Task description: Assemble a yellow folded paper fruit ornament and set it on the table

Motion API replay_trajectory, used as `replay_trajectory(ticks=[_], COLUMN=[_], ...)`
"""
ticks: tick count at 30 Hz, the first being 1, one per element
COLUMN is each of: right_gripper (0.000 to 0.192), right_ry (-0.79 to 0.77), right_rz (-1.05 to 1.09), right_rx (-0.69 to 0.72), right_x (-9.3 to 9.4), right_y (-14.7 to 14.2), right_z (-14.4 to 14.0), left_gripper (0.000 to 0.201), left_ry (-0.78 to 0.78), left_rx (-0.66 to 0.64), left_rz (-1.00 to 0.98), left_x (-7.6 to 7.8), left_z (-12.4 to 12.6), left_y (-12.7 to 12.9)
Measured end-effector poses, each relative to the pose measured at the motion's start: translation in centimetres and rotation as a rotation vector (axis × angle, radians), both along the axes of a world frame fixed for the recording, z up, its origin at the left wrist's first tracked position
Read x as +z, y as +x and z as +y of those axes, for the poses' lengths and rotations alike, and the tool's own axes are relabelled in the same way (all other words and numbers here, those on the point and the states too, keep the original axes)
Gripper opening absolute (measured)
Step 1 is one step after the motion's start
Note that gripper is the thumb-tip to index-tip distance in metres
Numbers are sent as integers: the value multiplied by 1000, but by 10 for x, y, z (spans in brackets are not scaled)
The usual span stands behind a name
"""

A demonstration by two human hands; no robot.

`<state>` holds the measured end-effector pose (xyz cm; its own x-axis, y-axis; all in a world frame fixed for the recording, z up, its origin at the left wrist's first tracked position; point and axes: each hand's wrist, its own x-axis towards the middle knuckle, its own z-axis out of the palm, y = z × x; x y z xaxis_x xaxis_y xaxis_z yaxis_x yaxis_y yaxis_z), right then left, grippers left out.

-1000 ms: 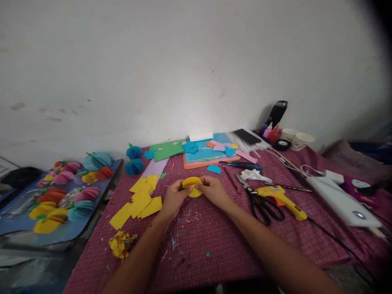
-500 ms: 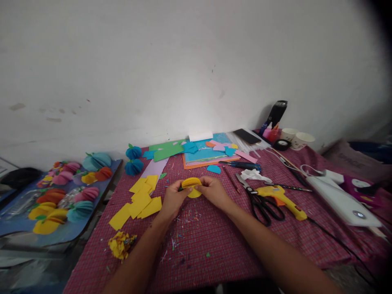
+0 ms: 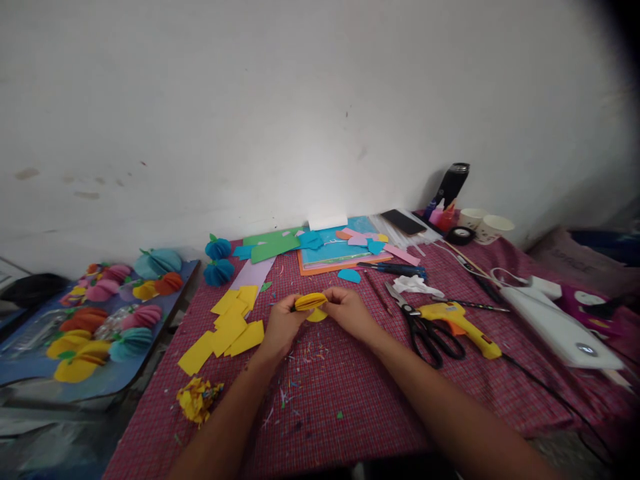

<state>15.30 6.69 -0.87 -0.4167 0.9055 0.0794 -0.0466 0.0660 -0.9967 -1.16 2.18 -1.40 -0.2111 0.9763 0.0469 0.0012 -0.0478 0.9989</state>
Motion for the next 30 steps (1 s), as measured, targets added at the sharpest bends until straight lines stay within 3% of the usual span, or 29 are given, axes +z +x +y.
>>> replay_trajectory(ticks=[6, 12, 18, 24, 30], right_gripper=[18, 17, 22, 35, 25], right_ry=[-107, -94, -148, -317, -335], right_rz=[-4, -20, 50, 150, 178], right_rx=[19, 14, -27, -9, -15], right_x=[7, 10, 10, 12, 16], right_y=[5, 6, 6, 6, 5], right_z=[1, 1, 3, 1, 0], left_gripper=[25, 30, 40, 32, 27], left_ry=[-29, -22, -31, -125, -203], left_rx=[2, -4, -61, -39, -21], left_rz=[-50, -64, -296, -454, -548], left_x=[-1, -4, 8, 14, 18], left_z=[0, 1, -1, -3, -1], left_y=[-1, -1, 2, 2, 3])
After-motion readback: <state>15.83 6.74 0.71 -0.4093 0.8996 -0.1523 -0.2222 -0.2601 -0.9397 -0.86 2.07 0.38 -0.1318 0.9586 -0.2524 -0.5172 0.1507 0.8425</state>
